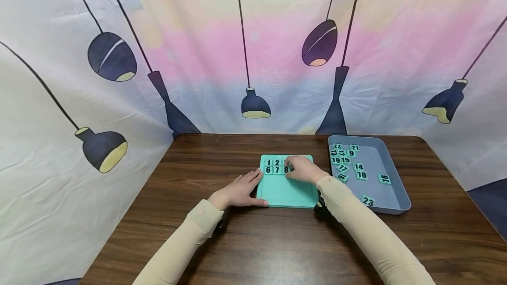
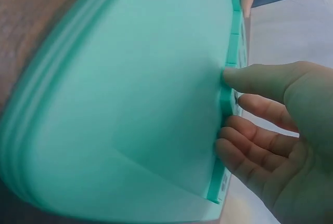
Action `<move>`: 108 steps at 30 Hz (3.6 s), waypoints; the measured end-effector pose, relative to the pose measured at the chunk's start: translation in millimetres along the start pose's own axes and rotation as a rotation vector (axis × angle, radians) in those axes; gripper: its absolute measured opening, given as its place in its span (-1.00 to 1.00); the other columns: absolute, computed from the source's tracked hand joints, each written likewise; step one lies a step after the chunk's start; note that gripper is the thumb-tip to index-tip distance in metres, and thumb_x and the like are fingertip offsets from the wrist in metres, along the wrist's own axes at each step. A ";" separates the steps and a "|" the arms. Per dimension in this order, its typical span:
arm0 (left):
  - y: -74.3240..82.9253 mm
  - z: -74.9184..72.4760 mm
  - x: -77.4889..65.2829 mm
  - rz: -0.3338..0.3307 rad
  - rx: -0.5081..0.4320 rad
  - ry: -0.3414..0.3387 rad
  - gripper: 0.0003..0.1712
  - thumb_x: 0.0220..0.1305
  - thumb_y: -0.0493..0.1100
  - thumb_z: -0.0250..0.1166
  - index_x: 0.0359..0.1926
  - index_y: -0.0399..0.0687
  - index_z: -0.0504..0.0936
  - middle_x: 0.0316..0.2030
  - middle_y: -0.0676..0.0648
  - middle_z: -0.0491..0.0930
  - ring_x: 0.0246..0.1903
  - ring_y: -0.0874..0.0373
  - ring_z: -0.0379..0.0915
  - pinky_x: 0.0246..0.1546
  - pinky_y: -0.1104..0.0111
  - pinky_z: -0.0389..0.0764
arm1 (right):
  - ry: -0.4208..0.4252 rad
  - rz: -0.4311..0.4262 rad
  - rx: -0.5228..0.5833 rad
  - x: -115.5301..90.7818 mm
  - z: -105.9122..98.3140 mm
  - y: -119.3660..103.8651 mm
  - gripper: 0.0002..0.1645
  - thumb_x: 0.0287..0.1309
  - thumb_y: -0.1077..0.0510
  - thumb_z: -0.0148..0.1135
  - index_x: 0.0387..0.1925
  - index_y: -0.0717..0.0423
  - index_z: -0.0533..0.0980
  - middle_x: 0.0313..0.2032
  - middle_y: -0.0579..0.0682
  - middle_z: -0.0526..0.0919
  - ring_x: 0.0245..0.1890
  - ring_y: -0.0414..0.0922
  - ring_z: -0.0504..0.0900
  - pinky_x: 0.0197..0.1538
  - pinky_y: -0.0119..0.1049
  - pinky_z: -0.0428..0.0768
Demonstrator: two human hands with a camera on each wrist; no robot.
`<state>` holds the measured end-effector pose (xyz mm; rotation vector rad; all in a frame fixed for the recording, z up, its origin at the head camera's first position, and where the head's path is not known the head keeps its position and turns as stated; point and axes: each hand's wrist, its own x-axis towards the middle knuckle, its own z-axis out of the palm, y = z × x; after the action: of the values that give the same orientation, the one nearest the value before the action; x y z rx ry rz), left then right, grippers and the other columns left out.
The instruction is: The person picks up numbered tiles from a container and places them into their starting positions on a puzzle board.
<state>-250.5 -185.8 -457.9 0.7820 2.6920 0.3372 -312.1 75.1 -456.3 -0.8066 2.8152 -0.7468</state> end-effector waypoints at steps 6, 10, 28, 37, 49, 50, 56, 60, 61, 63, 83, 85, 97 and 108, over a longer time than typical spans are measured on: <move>-0.7 0.1 -0.8 0.000 0.003 0.000 0.19 0.29 0.48 0.16 0.63 -0.04 -0.13 0.61 -0.10 -0.23 0.57 0.00 -0.27 0.47 -0.08 -0.06 | -0.015 0.003 0.002 1.3 -25.1 2.0 -0.62 0.31 0.16 0.35 0.10 0.23 0.59 -0.17 0.11 0.65 -0.19 -0.01 0.63 -0.14 -0.07 0.61; -0.9 0.0 -1.7 0.004 -0.001 0.006 0.18 0.30 0.47 0.18 0.63 -0.05 -0.12 0.61 -0.11 -0.22 0.57 -0.01 -0.26 0.47 -0.08 -0.07 | 0.011 0.008 0.017 0.8 -48.9 10.2 -0.61 0.33 0.16 0.33 0.13 0.24 0.58 -0.05 0.16 0.66 -0.09 0.06 0.64 -0.07 -0.02 0.61; -0.5 1.0 -1.4 0.001 0.004 -0.002 0.20 0.28 0.49 0.18 0.63 -0.03 -0.12 0.61 -0.08 -0.23 0.57 0.02 -0.27 0.48 -0.06 -0.08 | 0.167 0.238 0.074 -39.1 -128.4 101.2 -0.46 0.43 0.16 0.16 0.28 0.44 0.41 0.08 0.44 0.52 0.03 0.30 0.53 0.00 0.17 0.53; -1.2 0.0 -2.1 0.003 -0.006 -0.005 0.21 0.26 0.51 0.17 0.63 -0.02 -0.13 0.61 -0.07 -0.23 0.57 0.02 -0.28 0.48 -0.06 -0.09 | 0.172 0.259 0.077 -52.2 -126.5 128.2 -0.40 0.38 0.22 0.17 0.32 0.52 0.34 0.19 0.52 0.43 0.17 0.40 0.43 0.10 0.25 0.48; 0.2 -0.3 -2.9 0.002 -0.013 -0.001 0.20 0.27 0.50 0.18 0.63 -0.02 -0.13 0.61 -0.07 -0.23 0.57 0.01 -0.26 0.48 -0.08 -0.09 | 0.057 0.275 0.016 -57.0 -102.8 156.6 -0.43 0.27 0.30 0.13 0.25 0.57 0.39 0.12 0.53 0.49 0.11 0.41 0.47 0.04 0.22 0.52; 0.1 0.0 -2.8 0.001 -0.013 -0.001 0.20 0.27 0.50 0.18 0.63 -0.01 -0.13 0.61 -0.07 -0.23 0.57 0.01 -0.26 0.48 -0.07 -0.09 | 0.050 0.278 0.015 -57.1 -102.1 157.0 -0.43 0.26 0.29 0.13 0.24 0.56 0.41 0.11 0.52 0.50 0.10 0.40 0.48 0.04 0.21 0.52; -2.1 0.1 -1.7 0.000 -0.009 0.008 0.20 0.26 0.51 0.16 0.63 0.01 -0.13 0.61 -0.06 -0.24 0.57 0.04 -0.28 0.49 -0.07 -0.10 | 0.005 0.253 -0.007 -58.0 -104.8 155.0 -0.45 0.22 0.28 0.22 0.19 0.55 0.47 0.14 0.50 0.52 0.08 0.40 0.52 0.04 0.21 0.54; -1.5 -0.5 -1.9 0.002 -0.011 0.006 0.20 0.26 0.51 0.17 0.63 0.00 -0.13 0.61 -0.06 -0.24 0.57 0.03 -0.28 0.49 -0.07 -0.11 | -0.002 0.233 -0.023 -61.2 -104.8 156.5 -0.45 0.19 0.28 0.29 0.15 0.57 0.49 0.12 0.51 0.52 0.08 0.42 0.52 0.04 0.21 0.54; -1.2 -0.3 -1.9 0.002 -0.010 0.006 0.20 0.27 0.51 0.17 0.63 0.00 -0.13 0.61 -0.06 -0.24 0.57 0.03 -0.28 0.49 -0.07 -0.11 | -0.001 0.234 -0.024 -62.3 -104.2 156.4 -0.45 0.18 0.28 0.30 0.14 0.57 0.50 0.12 0.51 0.53 0.07 0.41 0.53 0.04 0.21 0.54; -0.6 0.4 -2.2 0.003 -0.006 0.003 0.20 0.27 0.51 0.16 0.63 0.00 -0.13 0.61 -0.07 -0.23 0.57 0.02 -0.27 0.49 -0.07 -0.10 | -0.002 0.243 -0.029 -63.9 -103.2 157.2 -0.45 0.19 0.26 0.32 0.14 0.56 0.51 0.11 0.50 0.53 0.06 0.40 0.53 0.04 0.20 0.54; 0.5 2.2 -3.2 -0.006 0.006 0.004 0.20 0.27 0.52 0.16 0.63 -0.02 -0.12 0.61 -0.07 -0.22 0.57 0.02 -0.26 0.48 -0.05 -0.07 | 0.108 0.169 -0.001 -70.2 -123.2 142.5 -0.49 0.28 0.26 0.25 0.14 0.58 0.47 0.07 0.53 0.52 0.04 0.40 0.52 -0.03 0.22 0.55; 0.5 2.1 -2.8 -0.006 0.008 0.005 0.20 0.27 0.52 0.16 0.63 -0.02 -0.12 0.61 -0.07 -0.22 0.57 0.02 -0.27 0.48 -0.05 -0.07 | 0.117 0.160 0.000 -68.9 -125.8 136.8 -0.48 0.28 0.25 0.25 0.15 0.57 0.47 0.09 0.52 0.51 0.04 0.39 0.52 -0.03 0.21 0.55; 0.6 0.2 -3.7 0.009 -0.007 0.006 0.20 0.27 0.50 0.17 0.63 -0.03 -0.12 0.61 -0.08 -0.22 0.57 0.00 -0.26 0.48 -0.07 -0.08 | 0.119 0.085 0.012 -41.6 -116.2 88.6 -0.52 0.34 0.20 0.27 0.16 0.46 0.53 -0.01 0.36 0.53 -0.05 0.22 0.53 -0.05 0.13 0.54; 1.4 -0.5 -2.8 0.012 -0.009 0.008 0.19 0.27 0.50 0.17 0.63 -0.02 -0.12 0.61 -0.08 -0.22 0.57 0.00 -0.25 0.48 -0.08 -0.08 | 0.097 0.013 0.010 -19.9 -108.4 48.4 -0.54 0.33 0.18 0.31 0.17 0.36 0.55 0.00 0.30 0.54 -0.04 0.18 0.56 -0.04 0.08 0.57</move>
<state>-247.8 -186.3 -456.4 0.7962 2.6924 0.3556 -344.0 167.4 -386.1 -0.7695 2.8957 -0.8191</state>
